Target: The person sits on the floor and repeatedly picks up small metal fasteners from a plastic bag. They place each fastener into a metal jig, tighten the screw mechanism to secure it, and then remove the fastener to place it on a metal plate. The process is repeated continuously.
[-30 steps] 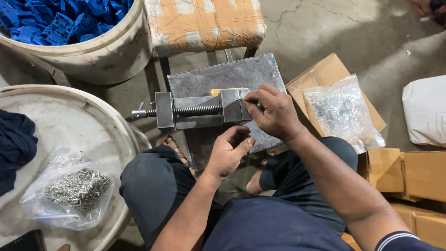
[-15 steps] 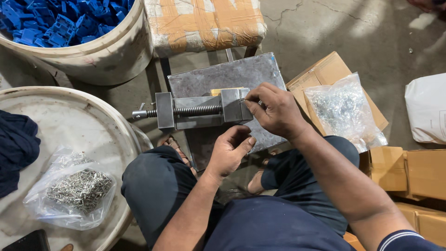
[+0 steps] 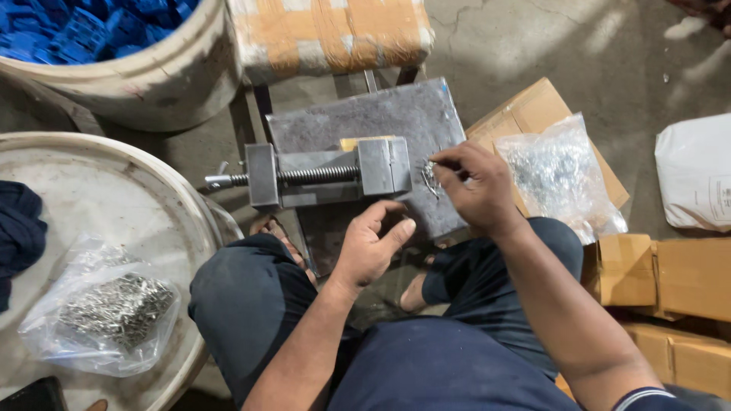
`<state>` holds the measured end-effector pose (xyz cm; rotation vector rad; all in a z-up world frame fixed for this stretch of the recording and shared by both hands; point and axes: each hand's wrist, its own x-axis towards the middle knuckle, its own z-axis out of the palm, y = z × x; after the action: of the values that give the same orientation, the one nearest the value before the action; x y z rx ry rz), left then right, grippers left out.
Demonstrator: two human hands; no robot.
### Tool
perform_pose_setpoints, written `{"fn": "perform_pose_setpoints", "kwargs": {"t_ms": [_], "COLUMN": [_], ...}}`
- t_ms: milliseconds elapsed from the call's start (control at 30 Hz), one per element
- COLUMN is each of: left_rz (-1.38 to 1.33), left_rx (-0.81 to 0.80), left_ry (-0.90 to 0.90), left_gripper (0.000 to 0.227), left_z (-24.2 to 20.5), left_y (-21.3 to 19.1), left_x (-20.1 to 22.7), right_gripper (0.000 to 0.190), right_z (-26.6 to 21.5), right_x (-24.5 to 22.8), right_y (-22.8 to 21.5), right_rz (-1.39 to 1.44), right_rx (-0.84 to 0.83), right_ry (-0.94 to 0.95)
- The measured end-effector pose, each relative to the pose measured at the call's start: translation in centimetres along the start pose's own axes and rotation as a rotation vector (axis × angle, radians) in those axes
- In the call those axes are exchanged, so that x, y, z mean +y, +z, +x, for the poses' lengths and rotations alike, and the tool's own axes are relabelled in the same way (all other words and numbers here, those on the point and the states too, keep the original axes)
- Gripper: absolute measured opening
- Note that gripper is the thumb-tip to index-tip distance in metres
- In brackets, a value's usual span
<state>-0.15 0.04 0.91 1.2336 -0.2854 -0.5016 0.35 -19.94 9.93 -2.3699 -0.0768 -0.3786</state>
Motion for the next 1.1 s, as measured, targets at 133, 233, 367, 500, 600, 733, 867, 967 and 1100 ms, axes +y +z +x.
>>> {"fn": "perform_pose_setpoints", "kwargs": {"t_ms": [133,233,367,500,600,733,867,967,1100], "left_rz": [-0.114,-0.124,-0.155,-0.149,-0.127,-0.143,-0.135,-0.125,-0.12], "left_rx": [-0.002,-0.016,-0.021,-0.017,-0.013,-0.023,-0.02,-0.02,-0.019], "left_ry": [-0.126,-0.097,-0.07,-0.07,-0.1,-0.078,-0.084,-0.072,-0.086], "left_gripper": [0.028,0.028,0.029,0.028,0.028,0.029,0.029,0.027,0.023], "left_z": [-0.1,0.0,0.0,-0.2,-0.2,-0.2,-0.2,-0.2,-0.4], "left_y": [0.1,0.2,0.2,0.1,0.1,0.3,0.1,0.3,0.2], "left_x": [-0.6,-0.8,-0.7,-0.8,-0.5,-0.6,-0.9,-0.6,0.2], "right_gripper": [0.013,0.014,0.014,0.015,0.012,0.012,0.013,0.014,0.014], "right_z": [-3.9,-6.0,-6.5,-5.9,-5.7,-6.1,-6.3,-6.2,-5.5], "right_x": [4.3,5.9,5.7,4.8,4.0,3.5,4.3,4.6,3.7], "right_y": [-0.3,-0.8,-0.6,-0.1,-0.1,-0.2,-0.5,-0.2,1.2], "right_rz": [-0.075,-0.102,-0.124,-0.197,-0.284,-0.243,-0.131,-0.13,-0.265], "right_rx": [0.007,-0.014,-0.025,-0.085,-0.085,-0.021,0.003,0.008,0.04], "right_ry": [0.064,0.079,0.031,-0.019,-0.069,-0.067,0.092,0.132,0.111]}}
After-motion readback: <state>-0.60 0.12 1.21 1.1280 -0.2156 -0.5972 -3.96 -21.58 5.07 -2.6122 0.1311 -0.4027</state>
